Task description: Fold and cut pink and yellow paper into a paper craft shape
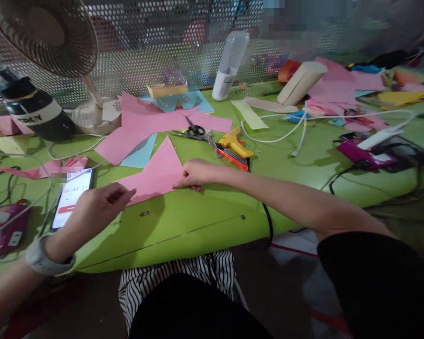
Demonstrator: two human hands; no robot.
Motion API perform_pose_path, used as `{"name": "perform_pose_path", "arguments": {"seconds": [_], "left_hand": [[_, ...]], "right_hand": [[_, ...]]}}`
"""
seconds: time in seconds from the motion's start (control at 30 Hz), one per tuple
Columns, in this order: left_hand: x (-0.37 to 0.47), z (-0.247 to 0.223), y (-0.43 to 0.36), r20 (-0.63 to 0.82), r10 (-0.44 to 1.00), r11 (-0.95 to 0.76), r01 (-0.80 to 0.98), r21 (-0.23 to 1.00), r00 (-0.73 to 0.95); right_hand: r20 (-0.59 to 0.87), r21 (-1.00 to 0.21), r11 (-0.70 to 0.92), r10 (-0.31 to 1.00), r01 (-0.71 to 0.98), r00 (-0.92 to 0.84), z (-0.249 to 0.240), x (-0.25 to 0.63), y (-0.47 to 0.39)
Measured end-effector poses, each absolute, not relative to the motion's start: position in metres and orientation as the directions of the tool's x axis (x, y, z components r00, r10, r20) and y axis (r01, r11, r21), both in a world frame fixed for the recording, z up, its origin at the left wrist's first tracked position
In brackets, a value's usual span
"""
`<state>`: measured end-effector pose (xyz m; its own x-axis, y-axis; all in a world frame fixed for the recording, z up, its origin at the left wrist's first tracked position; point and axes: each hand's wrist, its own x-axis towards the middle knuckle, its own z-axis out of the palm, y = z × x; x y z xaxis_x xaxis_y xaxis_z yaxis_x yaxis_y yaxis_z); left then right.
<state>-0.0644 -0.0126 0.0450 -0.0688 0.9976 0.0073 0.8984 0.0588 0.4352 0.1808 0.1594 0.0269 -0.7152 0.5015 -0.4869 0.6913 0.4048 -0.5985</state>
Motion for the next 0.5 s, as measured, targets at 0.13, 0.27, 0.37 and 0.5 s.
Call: {"name": "perform_pose_path", "arguments": {"seconds": [0.13, 0.27, 0.37, 0.5], "left_hand": [[-0.033, 0.038, 0.005, 0.161, 0.975, -0.205, 0.908, 0.366, 0.155], [-0.026, 0.025, 0.022, 0.218, 0.951, -0.284, 0.904, 0.320, 0.221], [-0.028, 0.015, 0.027, 0.265, 0.940, -0.297, 0.899, 0.323, 0.215], [-0.032, 0.008, 0.027, 0.271, 0.922, -0.356, 0.884, 0.302, 0.279]], "right_hand": [[-0.309, -0.602, 0.429, 0.653, 0.674, -0.692, 0.046, 0.195, 0.189], [0.025, -0.290, 0.474, 0.872, 0.831, -0.489, 0.070, 0.219, 0.244], [-0.035, -0.175, 0.499, 0.858, 0.849, -0.512, 0.080, 0.235, 0.263], [-0.109, -0.068, 0.482, 0.867, 0.873, -0.487, 0.088, 0.259, 0.255]]}}
